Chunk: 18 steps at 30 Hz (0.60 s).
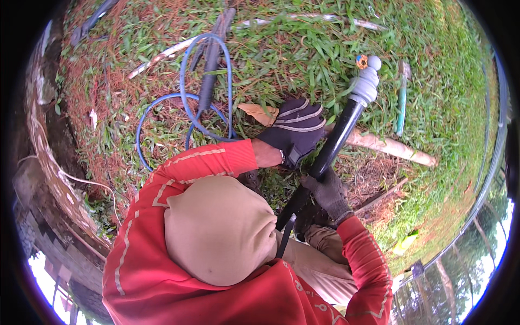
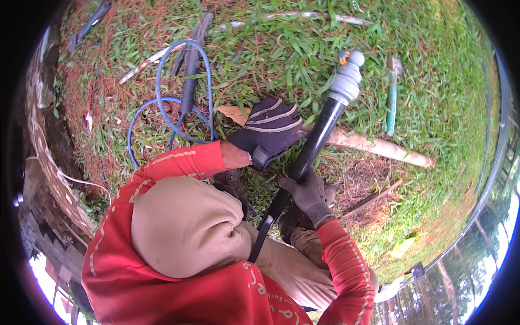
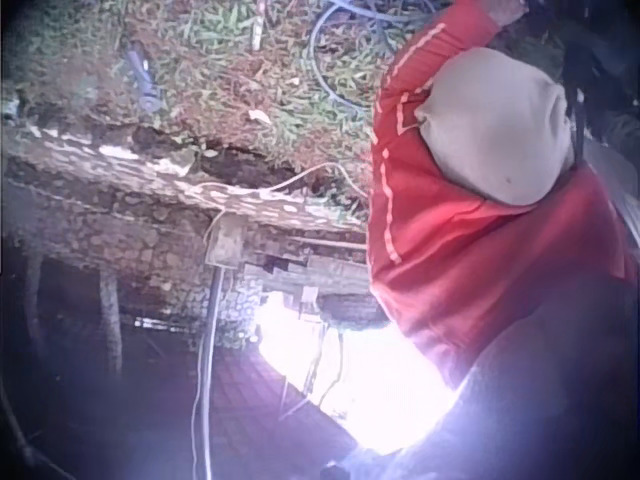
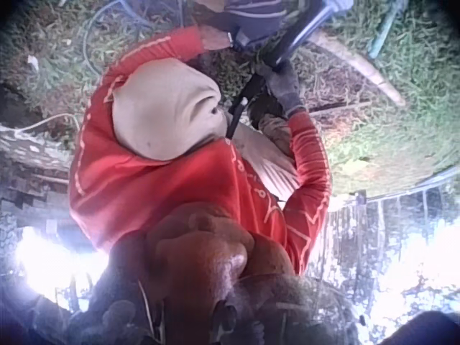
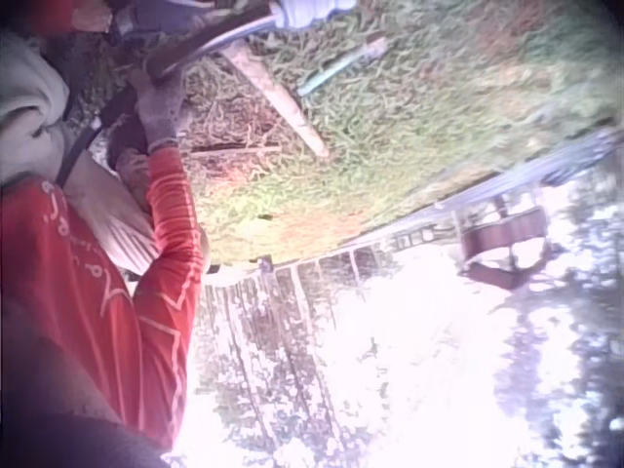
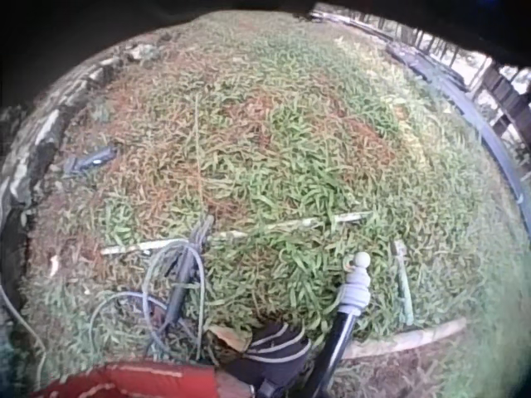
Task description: The person prepares a metal pole by filing the end of a decorative cap, and then welds the cap onto the end of the long pole while sitting on the grass.
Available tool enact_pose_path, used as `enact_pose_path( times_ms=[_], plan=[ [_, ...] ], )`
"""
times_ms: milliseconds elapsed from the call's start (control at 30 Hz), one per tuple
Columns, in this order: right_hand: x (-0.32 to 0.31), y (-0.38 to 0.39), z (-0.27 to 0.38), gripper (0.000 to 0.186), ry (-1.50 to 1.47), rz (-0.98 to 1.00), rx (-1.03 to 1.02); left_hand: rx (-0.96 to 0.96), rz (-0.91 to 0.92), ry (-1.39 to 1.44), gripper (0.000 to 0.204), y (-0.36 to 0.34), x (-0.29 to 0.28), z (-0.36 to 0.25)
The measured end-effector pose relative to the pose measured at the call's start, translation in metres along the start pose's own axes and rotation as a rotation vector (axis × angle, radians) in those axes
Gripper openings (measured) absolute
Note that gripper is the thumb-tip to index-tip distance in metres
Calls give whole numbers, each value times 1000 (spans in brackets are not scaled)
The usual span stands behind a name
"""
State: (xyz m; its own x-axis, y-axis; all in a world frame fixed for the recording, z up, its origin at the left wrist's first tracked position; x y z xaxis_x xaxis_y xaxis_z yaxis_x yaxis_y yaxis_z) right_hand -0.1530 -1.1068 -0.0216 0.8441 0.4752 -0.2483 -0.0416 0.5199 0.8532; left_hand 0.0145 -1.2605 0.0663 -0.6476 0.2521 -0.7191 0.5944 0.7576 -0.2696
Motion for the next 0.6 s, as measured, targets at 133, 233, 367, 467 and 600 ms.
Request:
enact_pose_path(
  times_ms=[133, 233, 367, 467, 600],
  plan=[
    [2, 2, 2, 60, -24, -7, -10, -250, 187, 365, 47, -21, -53, -4],
    [1, 4, 1, 62, 66, 27, -25, -97, -470, -24, 30, 30, -182, 1],
    [-3, 1, -8, 67, 173, 100, -54, -706, -1262, 342, 18, 147, -232, 96],
    [-13, 10, 6, 76, 291, 142, -30, -963, -764, 242, 29, 195, -166, 182],
    [-27, 11, 4, 90, 570, 236, 7, -1112, -318, 128, 32, 219, -98, 204]
  ],
)
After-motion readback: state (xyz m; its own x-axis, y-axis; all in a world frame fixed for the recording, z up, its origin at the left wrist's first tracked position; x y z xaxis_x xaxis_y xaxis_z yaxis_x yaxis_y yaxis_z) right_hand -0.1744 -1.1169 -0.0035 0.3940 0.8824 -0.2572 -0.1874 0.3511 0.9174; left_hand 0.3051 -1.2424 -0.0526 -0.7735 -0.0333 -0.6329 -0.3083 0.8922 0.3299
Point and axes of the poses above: each hand's wrist, its own y-axis away from the middle knuckle, its own x-axis out of the palm, z = x × y, the point moved 10 cm from there along -y, towards the middle knuckle
